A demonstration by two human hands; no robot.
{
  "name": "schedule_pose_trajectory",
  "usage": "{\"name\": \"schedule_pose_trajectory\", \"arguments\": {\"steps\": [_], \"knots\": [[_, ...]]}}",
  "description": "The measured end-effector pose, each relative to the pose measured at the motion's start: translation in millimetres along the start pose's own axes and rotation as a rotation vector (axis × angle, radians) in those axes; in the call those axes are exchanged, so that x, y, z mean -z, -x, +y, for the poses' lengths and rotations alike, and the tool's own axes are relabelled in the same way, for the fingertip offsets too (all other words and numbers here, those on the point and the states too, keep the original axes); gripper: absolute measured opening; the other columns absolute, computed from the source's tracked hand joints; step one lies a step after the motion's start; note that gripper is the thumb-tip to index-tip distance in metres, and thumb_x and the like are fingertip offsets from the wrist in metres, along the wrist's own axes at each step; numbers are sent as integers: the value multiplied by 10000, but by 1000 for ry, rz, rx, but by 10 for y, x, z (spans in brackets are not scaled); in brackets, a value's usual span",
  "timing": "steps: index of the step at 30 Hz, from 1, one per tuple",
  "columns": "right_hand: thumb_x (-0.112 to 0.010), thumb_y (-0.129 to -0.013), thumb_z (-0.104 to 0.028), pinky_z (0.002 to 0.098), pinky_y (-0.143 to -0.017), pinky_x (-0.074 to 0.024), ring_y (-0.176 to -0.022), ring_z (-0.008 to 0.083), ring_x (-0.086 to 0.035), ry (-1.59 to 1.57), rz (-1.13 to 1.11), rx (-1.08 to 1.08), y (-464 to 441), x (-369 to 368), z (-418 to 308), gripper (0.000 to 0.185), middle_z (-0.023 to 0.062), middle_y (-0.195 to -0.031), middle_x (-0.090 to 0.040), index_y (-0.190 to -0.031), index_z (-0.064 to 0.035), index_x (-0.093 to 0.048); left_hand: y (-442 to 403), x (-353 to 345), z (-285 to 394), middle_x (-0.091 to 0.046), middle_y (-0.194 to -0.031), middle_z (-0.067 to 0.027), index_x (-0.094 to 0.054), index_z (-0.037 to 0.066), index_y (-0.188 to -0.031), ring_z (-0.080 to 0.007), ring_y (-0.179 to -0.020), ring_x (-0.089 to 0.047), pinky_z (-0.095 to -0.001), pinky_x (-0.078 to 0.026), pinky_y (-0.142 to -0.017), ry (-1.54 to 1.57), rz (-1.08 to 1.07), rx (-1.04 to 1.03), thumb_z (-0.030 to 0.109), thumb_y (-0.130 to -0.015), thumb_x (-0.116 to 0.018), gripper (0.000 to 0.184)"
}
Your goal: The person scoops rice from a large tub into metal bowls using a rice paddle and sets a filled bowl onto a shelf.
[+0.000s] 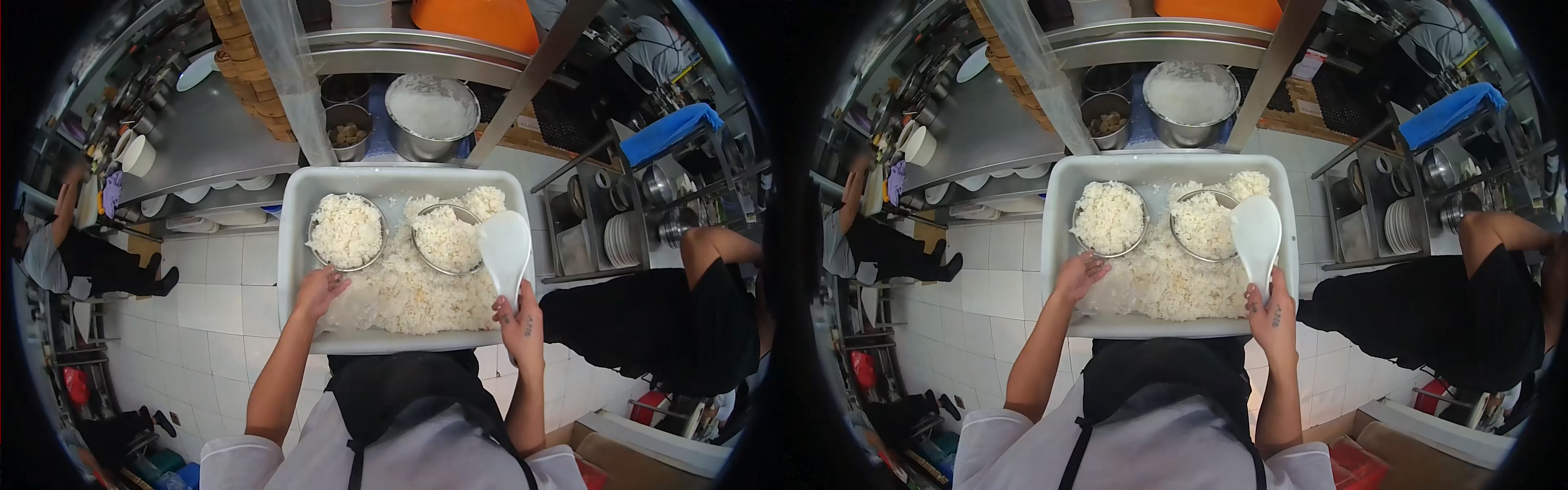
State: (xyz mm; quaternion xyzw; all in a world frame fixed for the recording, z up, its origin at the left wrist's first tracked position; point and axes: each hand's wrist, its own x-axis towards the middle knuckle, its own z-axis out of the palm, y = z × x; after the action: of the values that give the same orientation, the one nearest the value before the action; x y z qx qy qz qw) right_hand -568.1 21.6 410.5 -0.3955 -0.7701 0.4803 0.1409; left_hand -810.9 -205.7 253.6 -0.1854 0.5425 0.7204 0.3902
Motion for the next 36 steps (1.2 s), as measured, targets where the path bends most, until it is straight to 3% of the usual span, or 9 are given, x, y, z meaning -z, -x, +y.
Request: {"name": "schedule_pose_trajectory", "arguments": {"steps": [8, 10, 13, 21, 25, 29, 31, 34, 36], "knots": [[-418, -794, 35, 247, -593, -444, -642, 136, -571, -1, 32, -20, -187, 145, 203, 397, 130, -799, -576, -1187, 2, -369, -400, -93, 2, -434, -1095, -265, -275, -118, -1163, -377, -946, -525, -421, -530, -781, 86, -69, 153, -59, -776, -296, 392], [-443, -749, 14, 367, -682, -465, -755, 362, -599, 242, 50, -31, -298, 127, 272, 434, 238, -842, -589, -1178, 10, -370, -453, -65, 15, -435, -1091, -269, -276, -121, -1160, -377, -956, -523, -416, -537, -769, 58, -80, 162, -72, -759, -295, 405], [-474, -735, -15, 410, -754, -442, -868, 427, -546, 269, 59, 9, -471, 56, 439, 473, 296, -921, -557, -1195, -4, -362, -624, 24, -32, -463, -1057, -267, -297, -125, -1144, -361, -889, -561, -409, -551, -732, 29, -9, 130, -70, -742, -322, 406], [-553, -722, -31, 424, -765, -433, -858, 428, -545, 343, 122, 42, -600, -155, 649, 523, 290, -939, -553, -1197, 72, -359, -151, -183, 304, -521, -985, -232, -329, -112, -1144, -329, -748, -607, -342, -577, -573, -234, 60, 10, -60, -737, -346, 411], [-554, -743, -4, 389, -662, -459, -740, 328, -551, 444, 321, 392, -406, -319, 398, 435, 193, -895, -536, -1160, 26, -437, 231, -309, 510, -514, -1010, -240, -315, -100, -1170, -322, -772, -608, -335, -574, -561, -304, -51, -80, -49, -758, -342, 416], [-550, -712, 83, 238, -581, -460, -772, 120, -536, -278, -205, 175, -242, -692, 292, 490, 78, -926, -521, -1171, -58, -454, 652, -412, 719, -510, -1082, -198, -334, -32, -1208, -274, -860, -593, -313, -561, -582, -434, -90, -182, -18, -788, -367, 421], [-540, -734, 65, 252, -598, -468, -773, 122, -540, -921, -561, -10, -274, -1052, 549, 553, 43, -975, -508, -1236, -104, -381, 744, -288, 723, -527, -1102, -144, -336, 32, -1252, -237, -879, -593, -284, -527, -532, -493, -151, -248, 23, -824, -390, 431], [-548, -842, -195, 276, -626, -480, -799, 151, -547, -832, -747, -28, -163, -1056, 274, 678, 81, -1028, -503, -1362, -169, -114, 1201, -533, 825, -540, -1101, -137, -357, 21, -1237, -211, -894, -595, -283, -524, -535, -619, -240, -277, 51, -817, -433, 427], [-525, -859, -290, 301, -722, -480, -876, 183, -564, -831, -773, 17, 17, -824, 181, 715, 136, -1108, -506, -1369, -116, -54, 1371, -625, 749, -542, -1092, -143, -346, 12, -1231, -226, -893, -595, -289, -534, -552, -639, -293, -281, 39, -819, -430, 422]]}}
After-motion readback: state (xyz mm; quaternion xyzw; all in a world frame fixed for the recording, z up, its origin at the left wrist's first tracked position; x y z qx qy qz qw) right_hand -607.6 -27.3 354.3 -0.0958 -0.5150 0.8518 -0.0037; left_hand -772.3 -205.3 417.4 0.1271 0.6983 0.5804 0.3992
